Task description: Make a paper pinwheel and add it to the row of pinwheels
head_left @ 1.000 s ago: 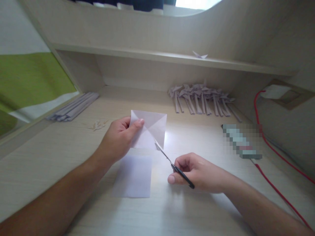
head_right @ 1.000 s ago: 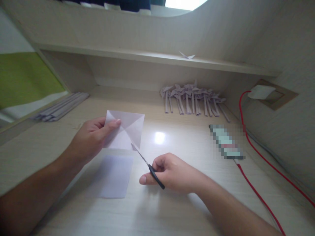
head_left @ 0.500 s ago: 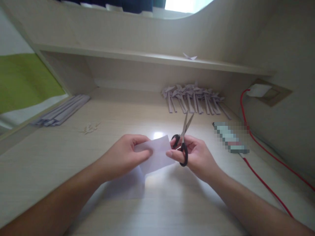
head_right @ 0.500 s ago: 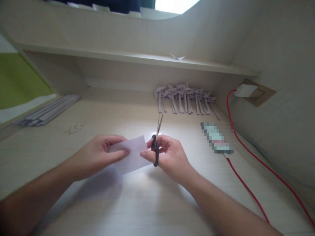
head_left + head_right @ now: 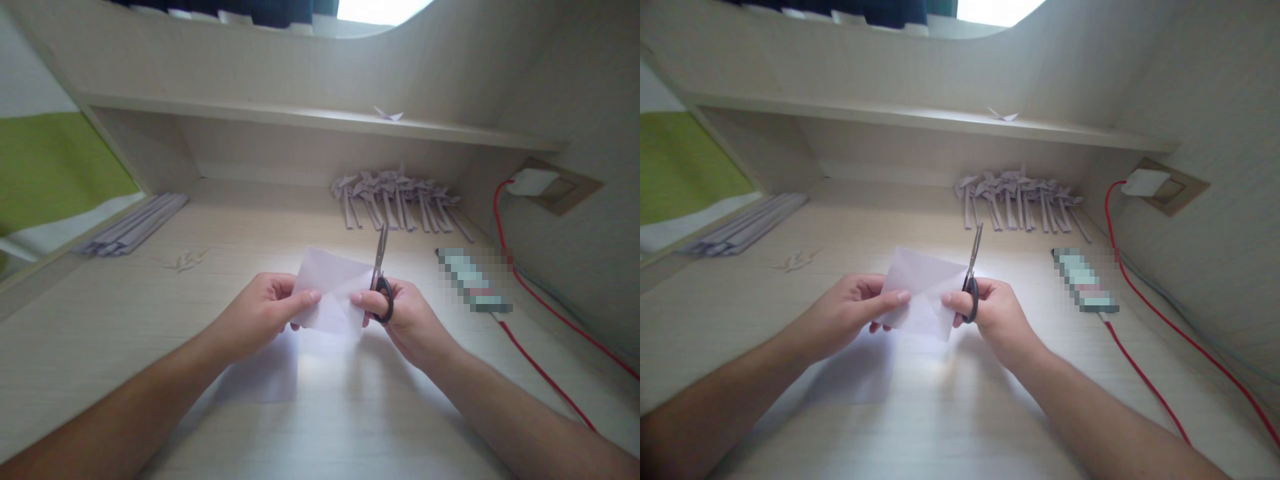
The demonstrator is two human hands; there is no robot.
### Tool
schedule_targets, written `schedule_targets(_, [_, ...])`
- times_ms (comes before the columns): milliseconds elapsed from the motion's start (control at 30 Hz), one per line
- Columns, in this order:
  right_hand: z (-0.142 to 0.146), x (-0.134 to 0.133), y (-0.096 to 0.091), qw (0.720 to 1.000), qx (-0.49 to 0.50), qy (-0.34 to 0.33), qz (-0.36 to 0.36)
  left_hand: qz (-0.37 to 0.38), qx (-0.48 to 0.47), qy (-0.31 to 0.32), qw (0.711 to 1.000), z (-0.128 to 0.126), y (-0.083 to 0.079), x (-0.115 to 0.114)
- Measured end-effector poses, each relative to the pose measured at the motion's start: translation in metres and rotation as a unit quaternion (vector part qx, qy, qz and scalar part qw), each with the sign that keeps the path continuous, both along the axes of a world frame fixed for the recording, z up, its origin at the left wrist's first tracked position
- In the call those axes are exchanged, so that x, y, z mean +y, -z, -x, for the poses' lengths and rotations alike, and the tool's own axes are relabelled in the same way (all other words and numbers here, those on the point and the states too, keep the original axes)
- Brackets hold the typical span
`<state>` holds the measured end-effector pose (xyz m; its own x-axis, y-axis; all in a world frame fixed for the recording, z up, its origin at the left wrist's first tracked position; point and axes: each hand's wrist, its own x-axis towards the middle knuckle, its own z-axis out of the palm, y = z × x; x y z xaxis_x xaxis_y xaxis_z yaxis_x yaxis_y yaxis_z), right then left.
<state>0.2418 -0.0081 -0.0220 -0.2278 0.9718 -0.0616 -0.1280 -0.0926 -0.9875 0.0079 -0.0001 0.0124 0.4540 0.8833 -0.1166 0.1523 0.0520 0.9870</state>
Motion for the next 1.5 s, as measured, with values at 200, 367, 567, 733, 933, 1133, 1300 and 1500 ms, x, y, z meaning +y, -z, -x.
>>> schedule_targets(200, [0.000, 0.001, -0.001, 1.000, -0.004, -0.003, 0.018, -0.015, 0.037, 0.000, 0.999, 0.002, 0.002, 0.000])
schedule_targets(367, [0.002, 0.001, -0.005, 0.996, -0.074, -0.040, 0.016, -0.057, 0.044, -0.065, 0.995, 0.008, 0.002, 0.005])
schedule_targets(567, [0.005, -0.005, -0.010, 0.975, -0.153, -0.153, 0.055, -0.104, 0.001, -0.189, 0.976, 0.019, -0.004, 0.012])
schedule_targets(733, [0.003, -0.010, -0.017, 0.957, -0.159, -0.228, 0.086, -0.119, -0.015, -0.216, 0.969, 0.023, -0.006, 0.012])
schedule_targets(933, [0.000, -0.010, -0.014, 0.953, -0.161, -0.240, 0.090, -0.124, 0.006, -0.218, 0.968, 0.020, -0.008, 0.011])
schedule_targets(1133, [0.001, -0.011, -0.013, 0.953, -0.161, -0.239, 0.093, -0.129, 0.031, -0.211, 0.968, 0.019, -0.010, 0.010])
schedule_targets(1300, [0.002, -0.011, -0.014, 0.953, -0.164, -0.235, 0.096, -0.132, 0.052, -0.213, 0.967, 0.018, -0.012, 0.008])
schedule_targets(1500, [0.001, -0.011, -0.014, 0.954, -0.174, -0.226, 0.090, -0.130, 0.054, -0.214, 0.967, 0.019, -0.011, 0.008])
